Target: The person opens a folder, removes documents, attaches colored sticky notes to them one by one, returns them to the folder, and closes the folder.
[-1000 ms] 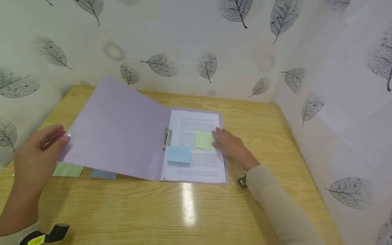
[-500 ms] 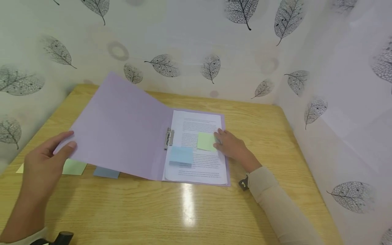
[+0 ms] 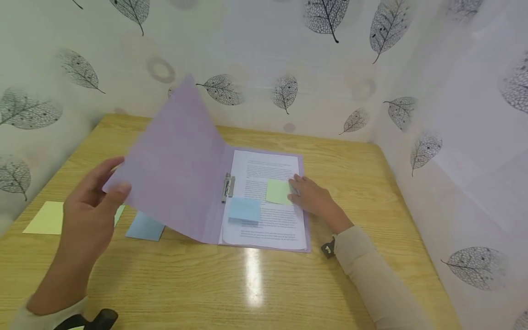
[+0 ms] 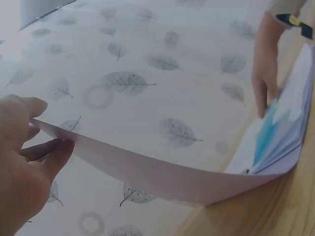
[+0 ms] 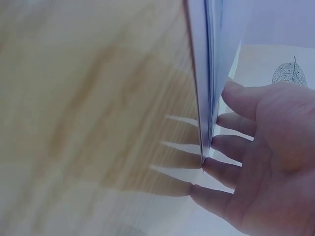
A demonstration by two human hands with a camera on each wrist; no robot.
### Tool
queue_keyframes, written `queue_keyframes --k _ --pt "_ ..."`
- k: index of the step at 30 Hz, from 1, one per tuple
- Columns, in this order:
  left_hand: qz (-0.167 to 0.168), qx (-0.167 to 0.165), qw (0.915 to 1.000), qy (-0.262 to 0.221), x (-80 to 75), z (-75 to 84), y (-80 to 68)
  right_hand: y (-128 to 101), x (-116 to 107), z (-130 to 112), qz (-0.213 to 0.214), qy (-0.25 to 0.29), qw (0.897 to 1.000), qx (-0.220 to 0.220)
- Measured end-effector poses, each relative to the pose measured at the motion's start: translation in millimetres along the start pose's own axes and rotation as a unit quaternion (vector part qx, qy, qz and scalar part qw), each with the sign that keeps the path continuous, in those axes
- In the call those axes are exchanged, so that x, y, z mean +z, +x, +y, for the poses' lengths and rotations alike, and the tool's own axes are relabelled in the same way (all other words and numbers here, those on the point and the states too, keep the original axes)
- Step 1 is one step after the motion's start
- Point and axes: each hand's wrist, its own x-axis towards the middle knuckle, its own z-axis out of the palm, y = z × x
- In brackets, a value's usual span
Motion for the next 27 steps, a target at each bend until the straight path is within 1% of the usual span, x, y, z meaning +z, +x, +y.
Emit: queue_keyframes --k 3,5,7,10,12,13,15,16,18,20,22,24,27 --pt "-0.034 0.017 0.999 -0.022 13.7 -0.8 1.2 -1.9 -1.2 0.4 0.008 0.002 1.0 0.003" --pt "-0.054 0.025 0.9971 -0.048 22.6 -3.2 1.6 -2.8 -2.1 0.9 0.014 0.003 1.0 0.006" --pt "-0.065 0.017 0.9959 -0.061 30.6 -6.5 0.6 -3.0 -2.5 1.7 0.023 0.007 1.0 0.005" --pt "-0.082 -0.009 0.9939 -0.073 41.9 -13.8 -2.1 -2.0 -1.1 3.8 0.041 0.01 0.999 0.002" --pt "-0.099 -0.028 0.9927 -0.062 48.5 -19.8 -4.7 -3.2 -2.2 2.6 0.061 0.026 0.998 0.004" --pt "-0.11 -0.032 0.992 -0.054 51.9 -23.2 -5.8 -4.5 -4.1 0.9 0.073 0.038 0.997 0.008" --pt "-0.13 -0.021 0.9909 -0.029 59.1 -30.8 -7.1 -9.3 -10.9 -4.3 0.1 0.079 0.992 0.017" --pt "-0.141 -0.01 0.9898 -0.017 62.8 -34.7 -7.4 -12.5 -15.4 -7.3 0.116 0.112 0.987 0.016" --pt "-0.159 0.015 0.987 0.012 70.3 -42.4 -7.2 -20.3 -25.8 -14.7 0.153 0.182 0.971 0.002" --pt "-0.174 0.033 0.9834 0.041 77.4 -49.3 -7.1 -29.4 -36.6 -23.1 0.186 0.251 0.95 -0.029" --pt "-0.19 0.039 0.9788 0.066 83.3 -55.6 -7.7 -38.7 -46.5 -32.0 0.212 0.314 0.922 -0.078" --pt "-0.205 0.037 0.9731 0.099 87.6 -61.0 -9.2 -48.1 -56.3 -41.7 0.223 0.358 0.899 -0.118" --pt "-0.226 0.034 0.962 0.149 91.7 -67.9 -12.3 -59.3 -67.3 -52.8 0.209 0.416 0.869 -0.166"
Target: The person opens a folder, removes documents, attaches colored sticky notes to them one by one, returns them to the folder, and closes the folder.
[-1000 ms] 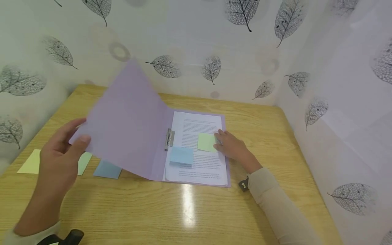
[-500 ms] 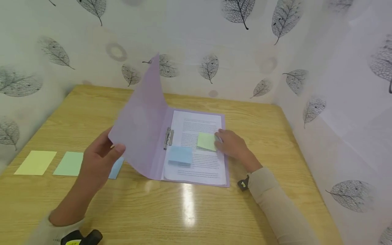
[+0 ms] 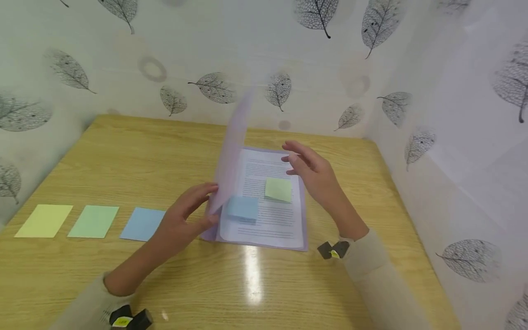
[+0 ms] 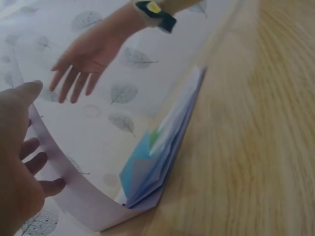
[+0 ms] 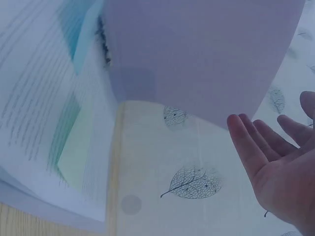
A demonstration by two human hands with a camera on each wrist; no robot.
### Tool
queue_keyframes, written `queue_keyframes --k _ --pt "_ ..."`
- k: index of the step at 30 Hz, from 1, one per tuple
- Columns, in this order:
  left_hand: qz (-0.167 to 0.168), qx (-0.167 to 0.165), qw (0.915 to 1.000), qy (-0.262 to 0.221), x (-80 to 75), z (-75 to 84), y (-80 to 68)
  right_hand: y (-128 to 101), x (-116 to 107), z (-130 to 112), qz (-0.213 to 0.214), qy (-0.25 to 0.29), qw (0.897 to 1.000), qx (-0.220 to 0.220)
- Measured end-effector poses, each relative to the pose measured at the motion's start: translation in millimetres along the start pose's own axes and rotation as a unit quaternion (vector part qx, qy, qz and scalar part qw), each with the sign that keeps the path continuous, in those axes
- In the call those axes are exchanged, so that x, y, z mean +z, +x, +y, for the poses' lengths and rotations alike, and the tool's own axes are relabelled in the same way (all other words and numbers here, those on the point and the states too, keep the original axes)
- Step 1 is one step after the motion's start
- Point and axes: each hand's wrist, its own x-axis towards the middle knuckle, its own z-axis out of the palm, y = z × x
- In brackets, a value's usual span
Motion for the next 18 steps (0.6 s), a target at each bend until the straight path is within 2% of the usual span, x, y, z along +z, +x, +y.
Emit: queue_keyframes --k 3,6,11,16,18 --pt "-0.025 -0.011 0.999 0.036 5.6 -5.0 -1.5 -3.2 -0.9 -12.8 -0.021 0.04 0.999 0.0" --pt "-0.05 -0.011 0.9966 0.064 11.6 -12.3 -2.1 -7.1 -3.0 -19.9 -0.019 0.035 0.999 0.017" --pt "-0.085 0.009 0.9906 0.107 20.9 -25.3 0.2 -14.5 -10.4 -18.7 0.001 -0.026 0.996 0.091" --pt "-0.087 0.065 0.9814 0.158 22.4 -33.2 7.7 -23.4 -19.9 -0.8 -0.008 -0.1 0.981 0.166" --pt "-0.088 0.081 0.9766 0.179 21.7 -36.6 13.2 -27.4 -22.6 9.4 -0.014 -0.128 0.975 0.183"
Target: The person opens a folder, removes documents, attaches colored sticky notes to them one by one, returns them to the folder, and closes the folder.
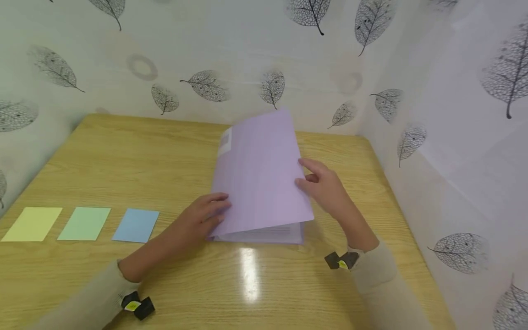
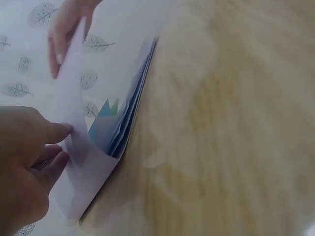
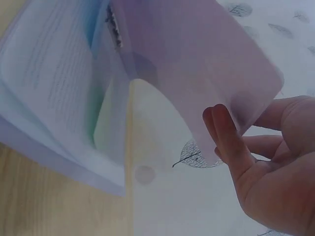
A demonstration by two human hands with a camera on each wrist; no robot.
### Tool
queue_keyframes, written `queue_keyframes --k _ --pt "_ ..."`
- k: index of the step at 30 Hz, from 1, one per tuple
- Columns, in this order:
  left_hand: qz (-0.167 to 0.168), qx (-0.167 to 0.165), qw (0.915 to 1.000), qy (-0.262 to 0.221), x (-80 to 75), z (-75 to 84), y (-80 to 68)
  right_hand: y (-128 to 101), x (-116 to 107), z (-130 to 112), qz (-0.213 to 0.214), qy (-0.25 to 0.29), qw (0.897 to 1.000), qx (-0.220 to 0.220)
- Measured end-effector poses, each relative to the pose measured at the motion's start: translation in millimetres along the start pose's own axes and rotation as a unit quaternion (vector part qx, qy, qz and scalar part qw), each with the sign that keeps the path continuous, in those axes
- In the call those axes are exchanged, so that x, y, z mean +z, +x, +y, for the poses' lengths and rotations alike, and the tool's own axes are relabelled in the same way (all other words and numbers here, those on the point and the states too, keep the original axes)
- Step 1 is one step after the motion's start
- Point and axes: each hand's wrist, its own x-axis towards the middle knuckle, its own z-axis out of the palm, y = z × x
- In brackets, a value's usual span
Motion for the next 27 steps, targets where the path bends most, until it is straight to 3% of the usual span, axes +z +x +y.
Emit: queue_keyframes --k 4,8,16,21,27 --pt "-0.011 0.002 0.9998 0.017 -1.7 -8.4 8.3 3.8 6.8 21.4 -0.012 -0.05 0.999 0.015" --pt "-0.043 -0.009 0.9988 0.02 -1.1 -12.2 12.3 6.9 15.9 38.9 -0.027 -0.092 0.995 0.026" --pt "-0.097 -0.042 0.9936 0.04 2.6 -11.8 13.1 7.7 28.9 60.2 -0.081 -0.173 0.981 0.034" --pt "-0.105 -0.045 0.9894 0.089 9.0 -12.8 14.6 13.9 35.6 64.1 -0.093 -0.251 0.963 0.011" --pt "-0.113 -0.025 0.9821 0.148 7.3 -11.5 23.9 25.1 46.4 65.0 -0.127 -0.259 0.957 -0.02"
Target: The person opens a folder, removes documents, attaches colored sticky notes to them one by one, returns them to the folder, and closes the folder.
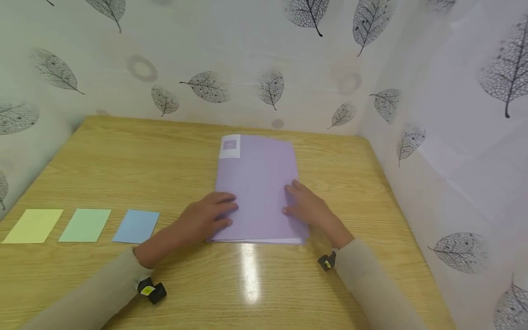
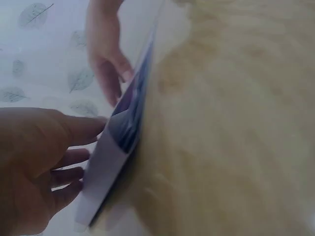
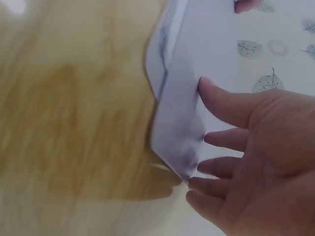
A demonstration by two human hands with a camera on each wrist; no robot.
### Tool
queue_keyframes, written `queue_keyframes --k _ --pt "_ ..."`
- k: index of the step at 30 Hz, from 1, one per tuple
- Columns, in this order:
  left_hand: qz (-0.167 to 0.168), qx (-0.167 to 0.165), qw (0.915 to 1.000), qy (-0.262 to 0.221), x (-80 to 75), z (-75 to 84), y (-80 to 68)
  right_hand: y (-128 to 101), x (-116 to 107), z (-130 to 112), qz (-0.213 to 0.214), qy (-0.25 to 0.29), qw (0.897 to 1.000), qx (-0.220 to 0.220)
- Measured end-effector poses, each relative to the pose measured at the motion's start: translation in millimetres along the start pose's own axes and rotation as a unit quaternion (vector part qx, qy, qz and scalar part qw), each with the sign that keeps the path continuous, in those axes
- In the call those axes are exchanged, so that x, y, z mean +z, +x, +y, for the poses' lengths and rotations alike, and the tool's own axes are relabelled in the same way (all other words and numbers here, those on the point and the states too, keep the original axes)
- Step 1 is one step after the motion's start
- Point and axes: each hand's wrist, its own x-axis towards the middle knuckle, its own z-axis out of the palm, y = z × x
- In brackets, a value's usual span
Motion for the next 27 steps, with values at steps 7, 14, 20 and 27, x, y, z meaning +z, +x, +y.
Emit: queue_keyframes --k 7,14,20,27 --pt "-0.07 -0.033 0.997 -0.005 -18.3 -15.9 29.2 10.7 1.5 -7.7 -0.028 -0.009 0.999 -0.026" --pt "-0.15 -0.077 0.9857 0.007 -24.1 -34.5 38.5 18.5 4.5 -18.2 -0.045 -0.027 0.998 -0.042" --pt "-0.175 -0.085 0.9808 0.016 -26.4 -35.0 37.5 17.2 2.5 -27.3 -0.038 -0.055 0.997 -0.037" --pt "-0.193 -0.082 0.9766 0.045 -26.0 -33.5 41.1 12.9 -1.2 -31.9 -0.019 -0.074 0.996 -0.044"
